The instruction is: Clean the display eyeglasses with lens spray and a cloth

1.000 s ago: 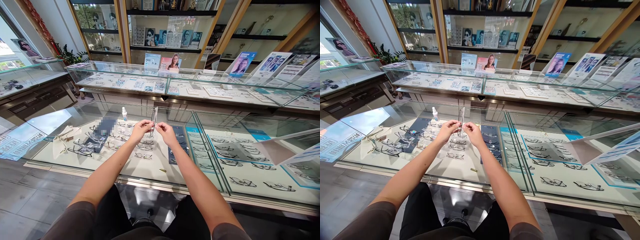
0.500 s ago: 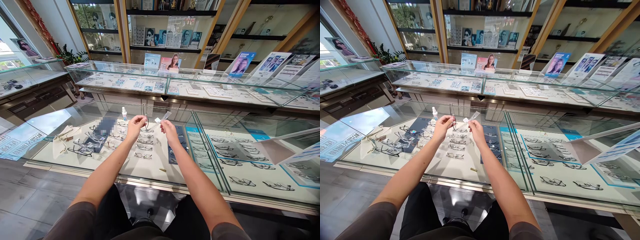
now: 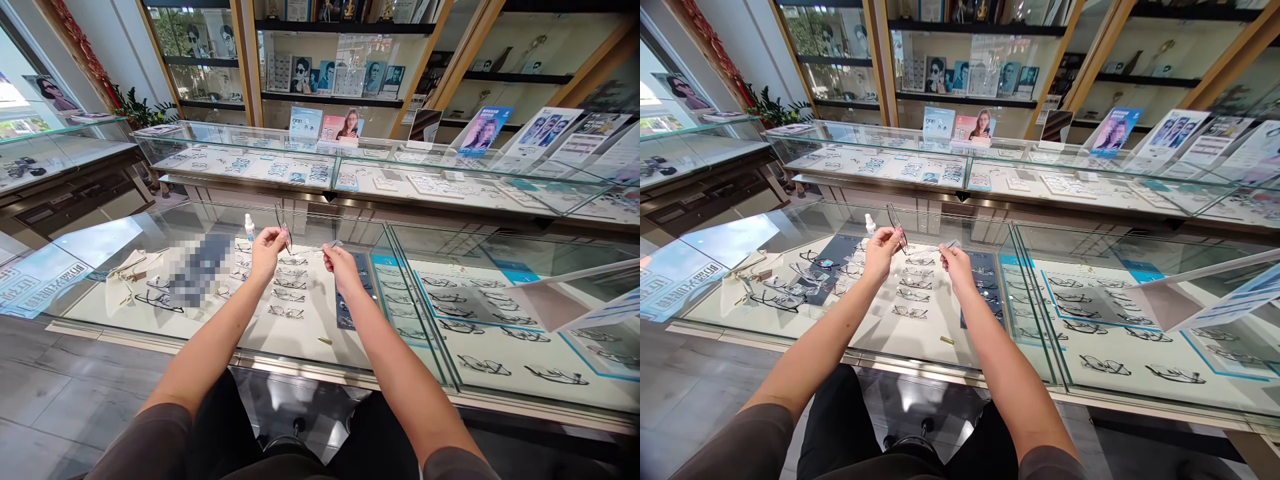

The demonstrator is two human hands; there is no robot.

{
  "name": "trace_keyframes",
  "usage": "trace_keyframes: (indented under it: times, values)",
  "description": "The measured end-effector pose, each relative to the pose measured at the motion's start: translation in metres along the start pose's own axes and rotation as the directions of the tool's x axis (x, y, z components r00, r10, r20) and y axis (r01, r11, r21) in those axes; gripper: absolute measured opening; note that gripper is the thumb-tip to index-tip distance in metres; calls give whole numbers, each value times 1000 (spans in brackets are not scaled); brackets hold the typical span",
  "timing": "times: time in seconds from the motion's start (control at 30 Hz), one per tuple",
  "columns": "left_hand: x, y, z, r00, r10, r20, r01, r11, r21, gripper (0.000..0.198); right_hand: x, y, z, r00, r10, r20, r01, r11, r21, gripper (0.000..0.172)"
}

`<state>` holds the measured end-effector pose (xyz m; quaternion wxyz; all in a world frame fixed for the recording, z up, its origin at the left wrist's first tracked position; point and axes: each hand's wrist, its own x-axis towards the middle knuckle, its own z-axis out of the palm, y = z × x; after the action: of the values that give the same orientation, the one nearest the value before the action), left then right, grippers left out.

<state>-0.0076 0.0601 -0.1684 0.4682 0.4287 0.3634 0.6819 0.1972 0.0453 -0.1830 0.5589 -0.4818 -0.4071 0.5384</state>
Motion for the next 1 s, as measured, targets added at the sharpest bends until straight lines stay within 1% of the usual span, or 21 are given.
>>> trace_keyframes:
  times: [0.07, 0.1, 0.13, 0.17, 0.2, 0.23, 0.27, 0.3, 0.33, 0.4, 0.43, 0.47, 0.5, 0.57, 0.63, 0.8, 0.93, 1.0]
  values:
    - [0, 1, 0, 1000, -6, -8, 6, 1000, -4, 54, -1, -1, 0, 998, 59, 4, -59, 998, 1, 59]
    - [0, 1, 0, 1000, -10, -3, 11, 1000, 4, 54, -2, -2, 0, 997, 72, -27, -72, 997, -6, 60]
    - [-1, 1, 1, 1000, -9, 6, 8, 1000, 20, 53, -4, -3, 0, 995, 55, -87, -56, 998, -18, 60]
    - [-1, 1, 1, 1000, 4, 21, -5, 999, 44, 51, -6, -5, 1, 986, 0, -165, -6, 999, -40, 61]
    - [-2, 2, 2, 999, 29, 36, -31, 997, 74, 49, -9, -7, 3, 967, -90, -237, 74, 994, -75, 62]
    - [-4, 3, 3, 997, 62, 53, -67, 992, 107, 46, -13, -8, 5, 940, -199, -276, 172, 978, -121, 61]
    - [-6, 4, 4, 993, 98, 69, -107, 984, 140, 44, -17, -9, 8, 914, -306, -266, 268, 948, -170, 57]
    - [-8, 5, 5, 988, 130, 85, -143, 975, 170, 41, -23, -10, 11, 898, -390, -205, 348, 913, -211, 51]
    - [-10, 6, 6, 983, 151, 99, -168, 966, 194, 39, -28, -10, 15, 893, -436, -110, 401, 884, -240, 44]
    - [-14, 8, 8, 978, 164, 127, -190, 955, 227, 35, -39, -8, 22, 893, -442, 84, 447, 851, -276, 31]
    - [-16, 8, 9, 977, 163, 140, -193, 952, 238, 33, -43, -7, 25, 889, -430, 158, 458, 838, -297, 31]
    - [-18, 9, 9, 975, 163, 151, -197, 949, 248, 32, -47, -5, 27, 883, -419, 211, 468, 823, -322, 35]
    - [-19, 10, 10, 973, 165, 160, -203, 945, 256, 31, -49, -3, 28, 877, -414, 245, 478, 806, -349, 40]
    - [-20, 10, 10, 969, 177, 175, -219, 938, 267, 29, -51, -1, 29, 872, -411, 266, 488, 775, -401, 47]
    - [-21, 9, 10, 965, 183, 187, -231, 934, 274, 29, -50, 0, 28, 876, -418, 239, 481, 762, -433, 51]
    - [-22, 7, 11, 962, 167, 217, -224, 934, 277, 31, -43, -6, 21, 878, -467, 103, 457, 757, -467, 60]
    - [-25, 5, 11, 954, 156, 256, -231, 926, 300, 31, -37, -14, 14, 854, -520, -18, 456, 764, -456, 68]
    - [-25, 3, 12, 949, 154, 274, -239, 920, 310, 31, -35, -17, 12, 837, -544, -56, 468, 765, -443, 69]
